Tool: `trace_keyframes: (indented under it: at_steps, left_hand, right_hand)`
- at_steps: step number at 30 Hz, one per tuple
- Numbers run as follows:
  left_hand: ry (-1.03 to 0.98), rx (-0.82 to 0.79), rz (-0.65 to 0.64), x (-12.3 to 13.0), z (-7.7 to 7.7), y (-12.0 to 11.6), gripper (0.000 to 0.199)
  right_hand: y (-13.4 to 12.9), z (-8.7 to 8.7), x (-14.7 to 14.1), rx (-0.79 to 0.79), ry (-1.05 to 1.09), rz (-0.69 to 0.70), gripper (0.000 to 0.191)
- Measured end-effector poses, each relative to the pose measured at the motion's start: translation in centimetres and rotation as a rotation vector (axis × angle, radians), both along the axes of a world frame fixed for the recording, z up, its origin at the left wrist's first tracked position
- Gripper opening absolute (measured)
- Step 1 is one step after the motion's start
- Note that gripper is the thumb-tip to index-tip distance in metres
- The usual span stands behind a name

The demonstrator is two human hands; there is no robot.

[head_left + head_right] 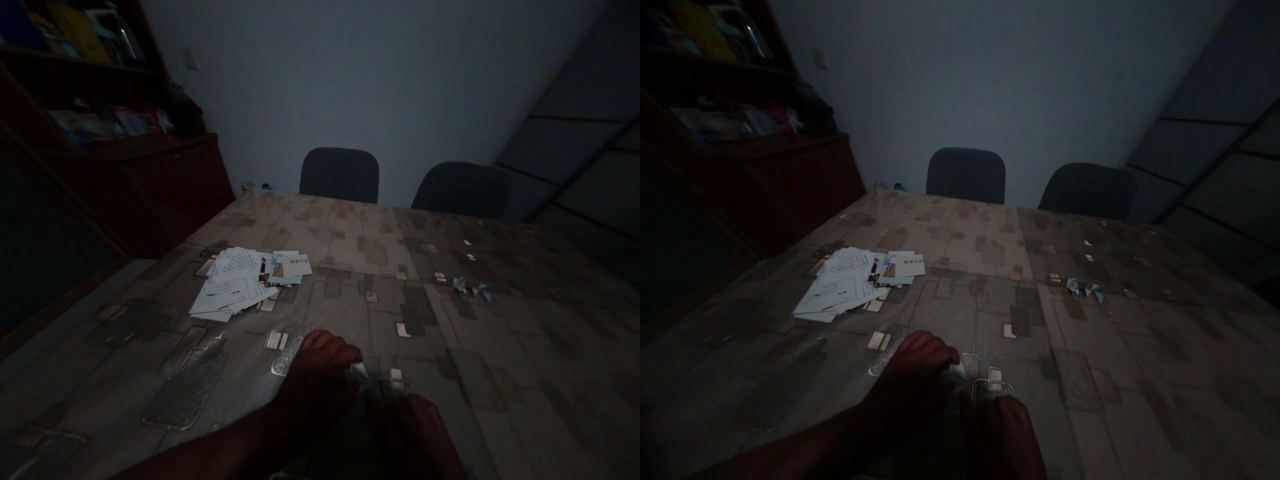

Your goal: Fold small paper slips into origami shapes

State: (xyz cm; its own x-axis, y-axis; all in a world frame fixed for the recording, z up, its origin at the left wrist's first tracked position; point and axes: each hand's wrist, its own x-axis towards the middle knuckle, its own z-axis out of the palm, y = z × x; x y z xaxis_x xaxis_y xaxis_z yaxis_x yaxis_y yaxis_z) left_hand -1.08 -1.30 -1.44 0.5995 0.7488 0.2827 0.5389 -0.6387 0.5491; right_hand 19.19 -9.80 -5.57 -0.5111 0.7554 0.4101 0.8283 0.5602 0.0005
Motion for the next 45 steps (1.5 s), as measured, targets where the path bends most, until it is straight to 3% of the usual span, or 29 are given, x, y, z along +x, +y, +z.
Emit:
trace_keyframes:
  at_steps: [9,15,23,33,45]
  left_hand:
    - [0.071,0.086,-0.028,0.40,-0.58,0.53,0.011]
    - [0.015,0.050,-0.028,0.43,-0.30,0.34,0.009]
    - [-0.007,0.026,-0.013,0.62,-0.52,0.52,0.011]
    - [0.008,0.001,-0.019,0.54,-0.09,0.51,0.012]
    - [-0.018,-0.005,-0.008,0.57,-0.60,0.56,0.014]
  right_hand:
    - [-0.08,-0.42,0.04,-0.068,-0.031,-0.073,0.050]
    - [0.11,0.08,-0.07,-0.056,-0.050,-0.070,0.059]
    - [0.04,0.14,-0.01,-0.023,-0.082,-0.052,0.056]
    - [0.37,0.10,-0.28,-0.061,-0.059,-0.080,0.064]
    - [0.36,0.36,-0.40,-0.095,-0.055,-0.103,0.066]
